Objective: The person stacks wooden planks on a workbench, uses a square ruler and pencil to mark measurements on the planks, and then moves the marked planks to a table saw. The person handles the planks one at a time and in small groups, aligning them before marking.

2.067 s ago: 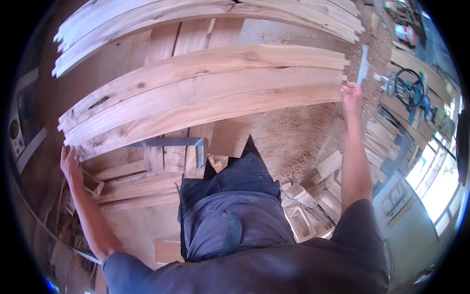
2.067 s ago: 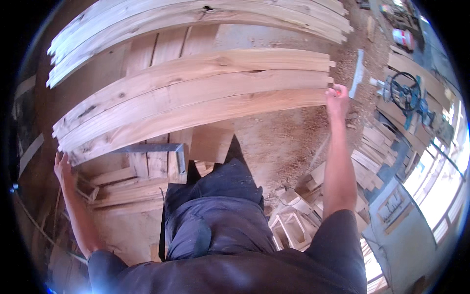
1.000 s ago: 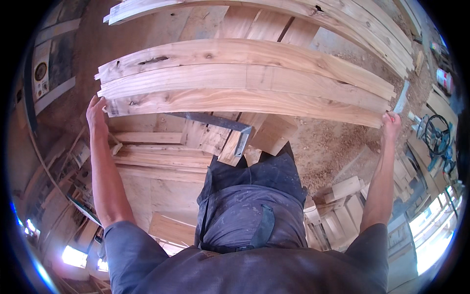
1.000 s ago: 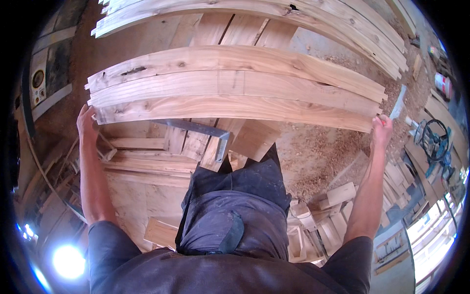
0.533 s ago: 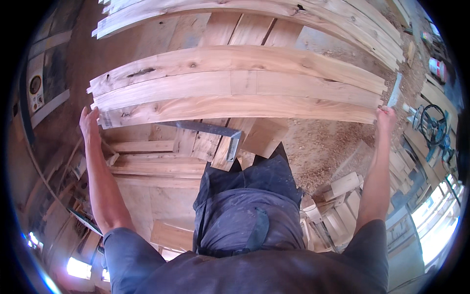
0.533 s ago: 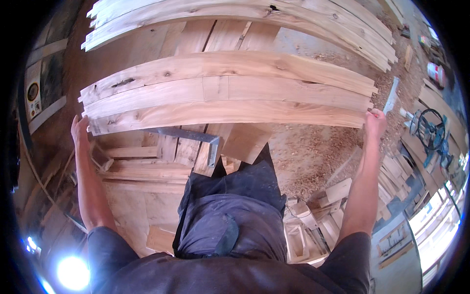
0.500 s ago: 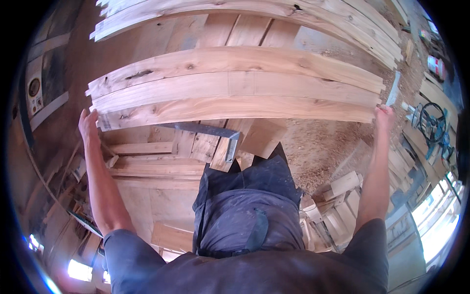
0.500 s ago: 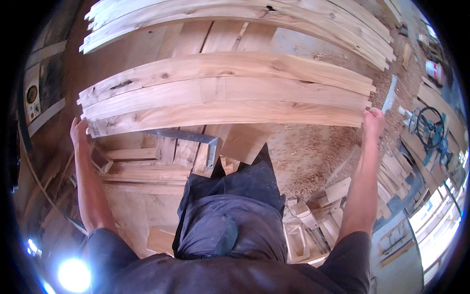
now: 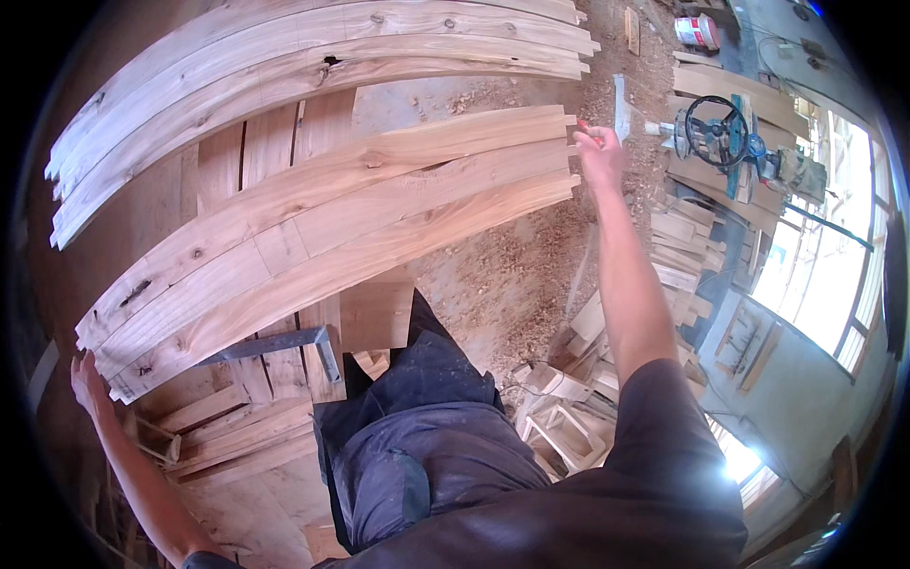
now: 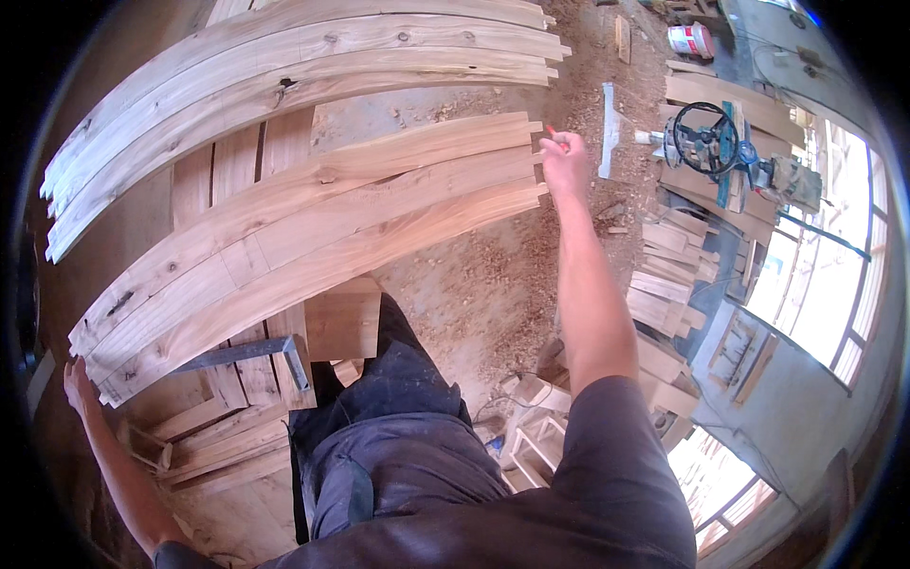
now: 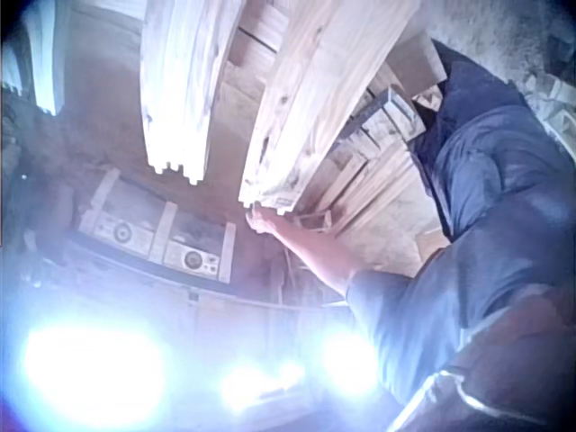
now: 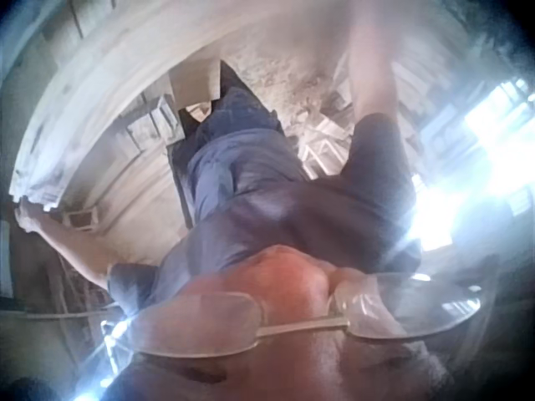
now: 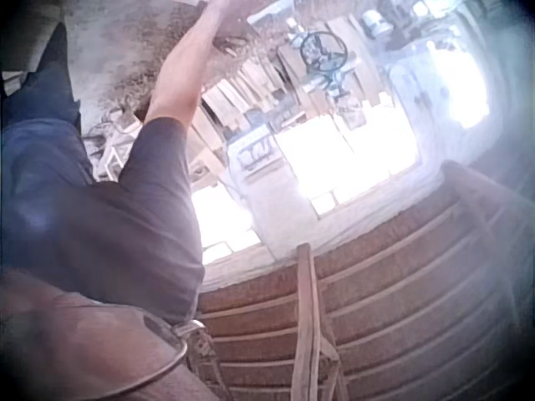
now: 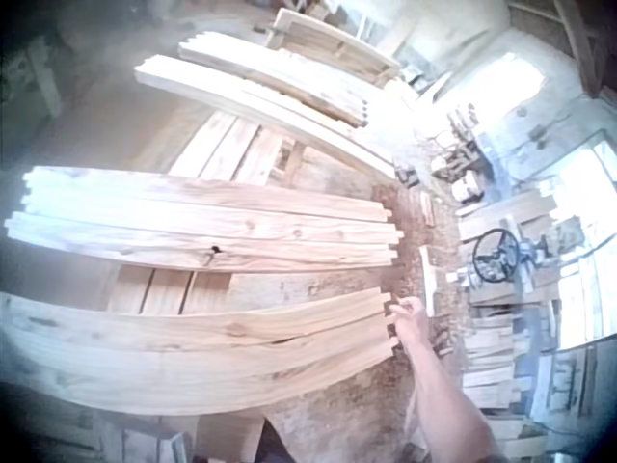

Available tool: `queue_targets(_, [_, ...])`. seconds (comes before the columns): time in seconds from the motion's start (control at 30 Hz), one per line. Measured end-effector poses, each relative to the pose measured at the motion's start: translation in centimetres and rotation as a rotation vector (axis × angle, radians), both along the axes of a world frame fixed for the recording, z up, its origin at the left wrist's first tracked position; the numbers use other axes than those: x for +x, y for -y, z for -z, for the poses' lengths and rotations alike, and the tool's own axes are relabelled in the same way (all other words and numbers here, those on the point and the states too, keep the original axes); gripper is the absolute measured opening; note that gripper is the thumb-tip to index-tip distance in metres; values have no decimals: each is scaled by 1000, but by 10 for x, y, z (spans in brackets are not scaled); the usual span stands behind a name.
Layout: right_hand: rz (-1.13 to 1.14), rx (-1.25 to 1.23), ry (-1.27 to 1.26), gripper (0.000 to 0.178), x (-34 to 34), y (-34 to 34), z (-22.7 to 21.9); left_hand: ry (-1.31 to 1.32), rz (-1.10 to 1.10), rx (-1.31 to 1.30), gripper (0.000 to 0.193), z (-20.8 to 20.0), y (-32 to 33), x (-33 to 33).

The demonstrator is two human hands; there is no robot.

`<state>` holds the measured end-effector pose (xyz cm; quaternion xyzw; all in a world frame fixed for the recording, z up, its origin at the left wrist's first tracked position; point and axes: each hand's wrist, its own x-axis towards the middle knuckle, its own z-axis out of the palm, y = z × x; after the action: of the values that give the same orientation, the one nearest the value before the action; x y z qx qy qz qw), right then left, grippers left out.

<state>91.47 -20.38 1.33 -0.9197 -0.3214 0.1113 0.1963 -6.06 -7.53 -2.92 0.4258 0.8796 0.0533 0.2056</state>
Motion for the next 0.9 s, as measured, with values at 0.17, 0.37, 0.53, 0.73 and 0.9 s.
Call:
queue_targets(0.17, [-177, -16, 14, 27, -2, -7, 36, 588, -230, 34, 42, 4, 7, -27])
queue_targets(0.37, [-235, -1, -99, 39, 79, 19, 69, 444, -171, 148, 32, -24, 11, 35])
queue_targets(0.53, [-306, -122, -23, 37, 85, 4, 77, 204, -115, 206, 71, -38, 12, 27])
queue_targets(0.73, [-181, -36, -114, 40, 95, 8, 82, 310, -176, 166, 74, -45, 6, 37])
queue_targets(0.9, [-146, -33, -132, 39, 93, 6, 73, 361, -253, 93, 74, -66, -5, 67])
